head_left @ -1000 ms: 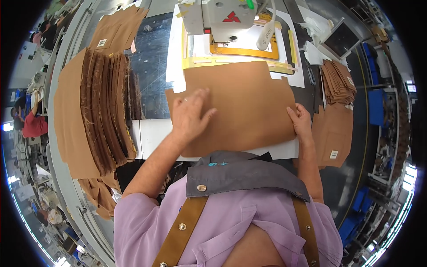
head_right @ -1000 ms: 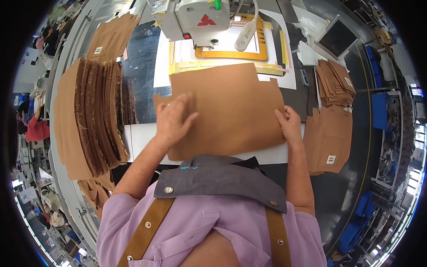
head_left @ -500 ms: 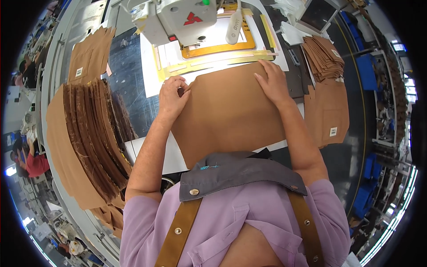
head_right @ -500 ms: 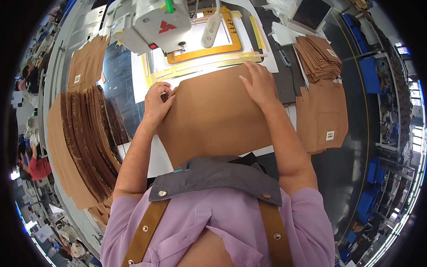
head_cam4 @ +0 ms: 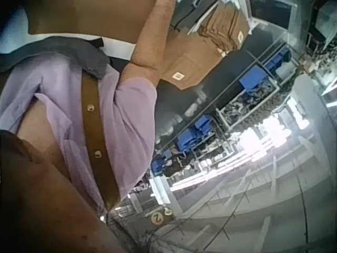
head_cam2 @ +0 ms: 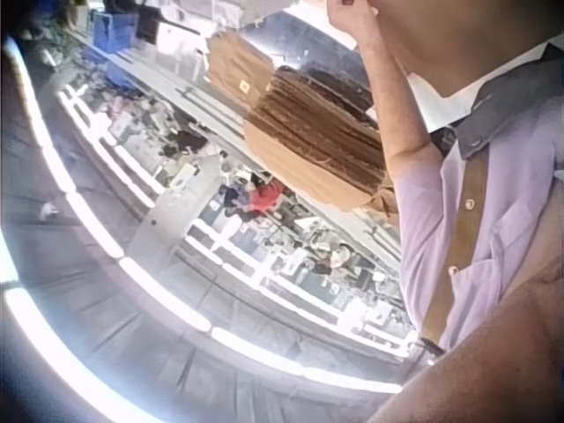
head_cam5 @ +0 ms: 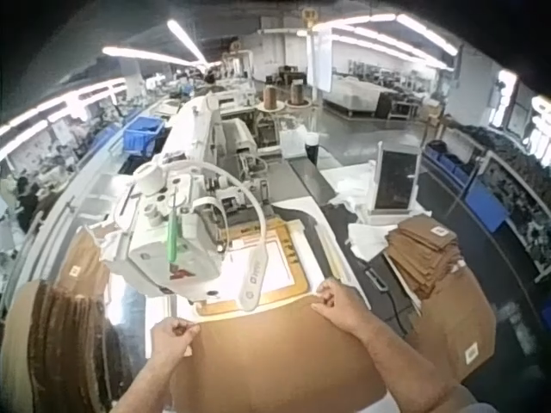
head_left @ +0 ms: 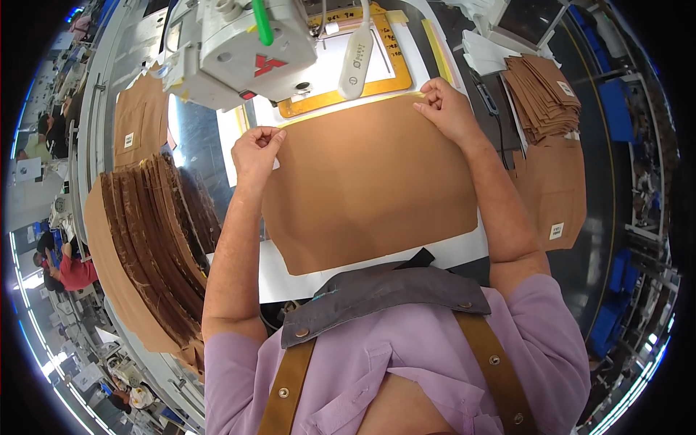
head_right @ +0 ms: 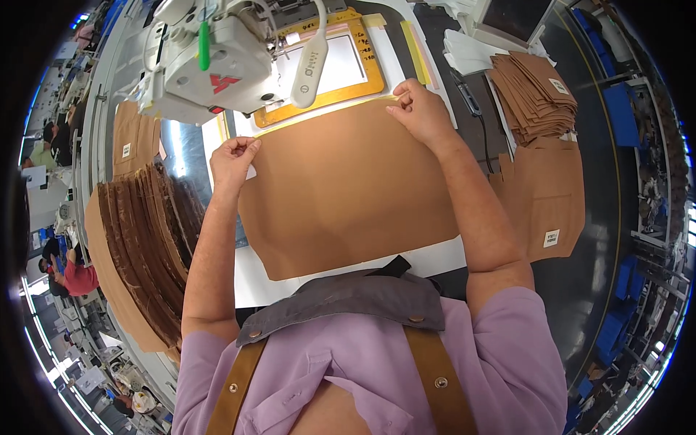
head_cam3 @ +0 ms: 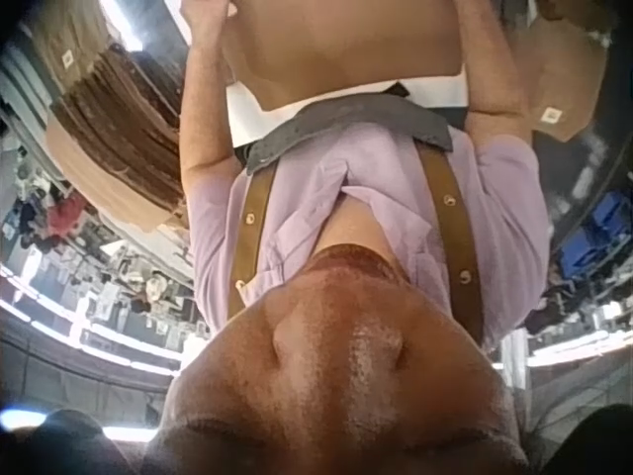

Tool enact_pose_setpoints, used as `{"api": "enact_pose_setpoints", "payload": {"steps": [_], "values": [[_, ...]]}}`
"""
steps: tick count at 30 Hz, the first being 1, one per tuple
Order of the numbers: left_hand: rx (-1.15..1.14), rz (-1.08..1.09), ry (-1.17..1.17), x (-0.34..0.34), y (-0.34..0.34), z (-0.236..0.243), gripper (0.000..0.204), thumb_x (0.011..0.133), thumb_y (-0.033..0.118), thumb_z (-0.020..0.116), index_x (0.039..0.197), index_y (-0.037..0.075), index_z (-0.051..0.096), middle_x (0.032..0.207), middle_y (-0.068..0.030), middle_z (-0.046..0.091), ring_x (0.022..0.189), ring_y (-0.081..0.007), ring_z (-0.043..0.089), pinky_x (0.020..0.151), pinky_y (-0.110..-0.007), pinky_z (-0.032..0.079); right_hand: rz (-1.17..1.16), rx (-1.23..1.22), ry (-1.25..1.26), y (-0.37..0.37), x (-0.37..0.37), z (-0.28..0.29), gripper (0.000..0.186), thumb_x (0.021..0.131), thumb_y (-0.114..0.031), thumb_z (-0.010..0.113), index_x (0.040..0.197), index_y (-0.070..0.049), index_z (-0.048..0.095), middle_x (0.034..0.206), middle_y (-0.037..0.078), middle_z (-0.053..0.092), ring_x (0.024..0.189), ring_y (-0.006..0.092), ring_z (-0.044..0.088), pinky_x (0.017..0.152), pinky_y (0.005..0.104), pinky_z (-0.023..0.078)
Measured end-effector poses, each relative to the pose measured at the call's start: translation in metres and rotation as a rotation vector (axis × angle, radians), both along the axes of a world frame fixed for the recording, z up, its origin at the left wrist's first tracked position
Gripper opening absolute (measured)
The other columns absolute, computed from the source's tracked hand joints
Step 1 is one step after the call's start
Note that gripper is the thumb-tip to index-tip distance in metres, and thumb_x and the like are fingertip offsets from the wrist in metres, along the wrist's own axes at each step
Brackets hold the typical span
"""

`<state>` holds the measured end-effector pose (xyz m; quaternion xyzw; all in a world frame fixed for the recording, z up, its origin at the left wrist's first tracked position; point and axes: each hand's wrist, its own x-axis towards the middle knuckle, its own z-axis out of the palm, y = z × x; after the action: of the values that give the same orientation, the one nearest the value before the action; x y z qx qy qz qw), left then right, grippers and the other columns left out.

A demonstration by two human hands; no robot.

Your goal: Sewing and assembling pieces of brown material to manufacture bags using an industrial sewing machine.

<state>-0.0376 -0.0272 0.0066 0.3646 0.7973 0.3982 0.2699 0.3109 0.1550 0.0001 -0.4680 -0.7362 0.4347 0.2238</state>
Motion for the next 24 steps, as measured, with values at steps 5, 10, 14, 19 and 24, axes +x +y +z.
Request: {"api": "enact_pose_setpoints", "payload": {"steps": [5,10,14,19,24], "values": [[-0.02,-0.027,0.299,-0.006,0.02,-0.01,0.017,0.08,0.024,0.084,0.089,0.01,0.08,0.085,0.0018,0.064,0.072,-0.0113,0.059,0.073,-0.029,0.05,-0.116,0.118,-0.131,0.012,-0.01,0.009,0.03,0.088,-0.019,0.078,0.112,-0.008,0.065,0.086,0.004,0.074,0.08,0.0185,0.072,0.074,0.0323,0.055],[-0.174,-0.027,0.459,-0.049,0.052,-0.021,0.021,0.078,0.027,0.083,0.088,0.009,0.078,0.096,0.0004,0.069,0.076,-0.0171,0.063,0.077,-0.036,0.051,-0.101,0.2,-0.126,0.044,-0.028,0.006,0.03,0.088,-0.021,0.078,0.112,-0.009,0.065,0.086,0.005,0.075,0.08,0.0203,0.073,0.074,0.0339,0.056],[-0.136,-0.021,0.505,-0.056,0.08,-0.03,0.03,0.083,0.027,0.08,0.103,0.005,0.073,0.115,-0.0089,0.071,0.094,-0.0292,0.067,0.086,-0.045,0.051,-0.104,0.314,-0.13,0.091,-0.047,-0.011,0.031,0.088,-0.027,0.078,0.111,-0.01,0.066,0.089,0.006,0.077,0.084,0.0241,0.074,0.075,0.0363,0.057],[-0.097,-0.023,0.499,-0.097,0.107,-0.039,0.031,0.085,0.026,0.078,0.105,0.004,0.072,0.116,-0.0112,0.07,0.097,-0.0301,0.067,0.088,-0.045,0.051,-0.086,0.385,-0.137,0.143,-0.089,-0.008,0.029,0.089,-0.029,0.076,0.11,-0.011,0.068,0.093,0.006,0.078,0.088,0.0251,0.074,0.079,0.0389,0.057],[-0.055,-0.067,0.471,-0.122,0.105,-0.043,0.032,0.086,0.026,0.077,0.108,0.002,0.072,0.117,-0.0135,0.07,0.099,-0.031,0.067,0.089,-0.045,0.051,-0.129,0.4,-0.206,0.187,-0.112,-0.013,0.025,0.091,-0.025,0.074,0.112,-0.011,0.07,0.096,0.005,0.077,0.093,0.0232,0.074,0.082,0.037,0.057]]}}
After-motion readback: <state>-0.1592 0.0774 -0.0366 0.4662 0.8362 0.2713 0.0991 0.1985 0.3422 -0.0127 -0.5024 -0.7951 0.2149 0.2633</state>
